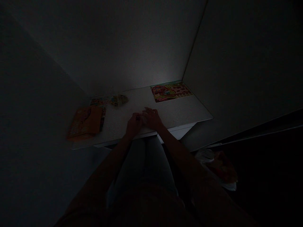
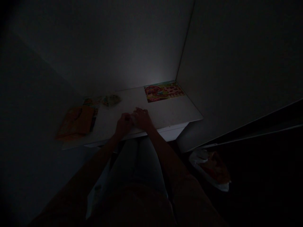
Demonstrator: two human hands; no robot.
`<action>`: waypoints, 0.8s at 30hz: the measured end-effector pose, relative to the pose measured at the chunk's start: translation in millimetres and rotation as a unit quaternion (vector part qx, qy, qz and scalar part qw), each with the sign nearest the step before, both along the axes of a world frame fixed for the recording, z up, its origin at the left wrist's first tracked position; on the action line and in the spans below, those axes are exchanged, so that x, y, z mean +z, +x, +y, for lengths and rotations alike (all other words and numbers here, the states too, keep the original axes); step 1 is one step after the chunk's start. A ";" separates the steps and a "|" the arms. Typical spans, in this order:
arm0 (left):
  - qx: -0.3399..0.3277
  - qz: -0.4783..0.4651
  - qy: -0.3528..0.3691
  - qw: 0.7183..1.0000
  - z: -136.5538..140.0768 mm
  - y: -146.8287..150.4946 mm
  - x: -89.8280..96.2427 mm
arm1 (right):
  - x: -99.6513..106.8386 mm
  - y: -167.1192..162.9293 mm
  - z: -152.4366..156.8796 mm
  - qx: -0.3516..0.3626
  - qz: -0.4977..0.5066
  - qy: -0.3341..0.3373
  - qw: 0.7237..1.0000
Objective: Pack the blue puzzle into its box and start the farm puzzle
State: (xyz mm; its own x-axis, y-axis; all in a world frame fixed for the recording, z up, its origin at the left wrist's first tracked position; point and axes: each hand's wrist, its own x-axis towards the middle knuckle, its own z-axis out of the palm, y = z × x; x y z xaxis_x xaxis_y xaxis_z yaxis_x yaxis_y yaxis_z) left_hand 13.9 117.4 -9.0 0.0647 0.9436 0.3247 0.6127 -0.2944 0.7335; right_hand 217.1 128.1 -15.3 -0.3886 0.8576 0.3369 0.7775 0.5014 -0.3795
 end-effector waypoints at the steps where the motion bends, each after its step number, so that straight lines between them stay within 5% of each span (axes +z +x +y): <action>1: 0.015 -0.033 0.007 0.999 1.3 -4.2 -0.2 | -1.4 -0.8 0.1 -0.008 0.003 -0.005 1.000; 7: 0.025 -0.192 -0.021 0.981 27.8 -41.6 1.8 | -5.4 15.1 14.1 -0.026 0.091 0.023 0.995; 10: 0.043 -0.232 -0.050 0.970 39.8 -47.3 -0.1 | 0.3 43.0 40.9 -0.116 0.114 0.022 0.986; 13: 0.068 -0.246 -0.049 0.966 42.6 -43.3 -3.5 | 10.2 68.9 70.2 -0.216 0.008 -0.035 0.976; 16: 0.096 -0.247 -0.044 0.963 40.3 -38.1 -4.7 | 15.6 80.7 83.5 -0.205 -0.081 -0.073 0.973; 24: 0.115 -0.265 -0.057 0.956 36.6 -30.6 5.3 | 2.7 84.7 33.4 -0.179 -0.115 -0.054 0.976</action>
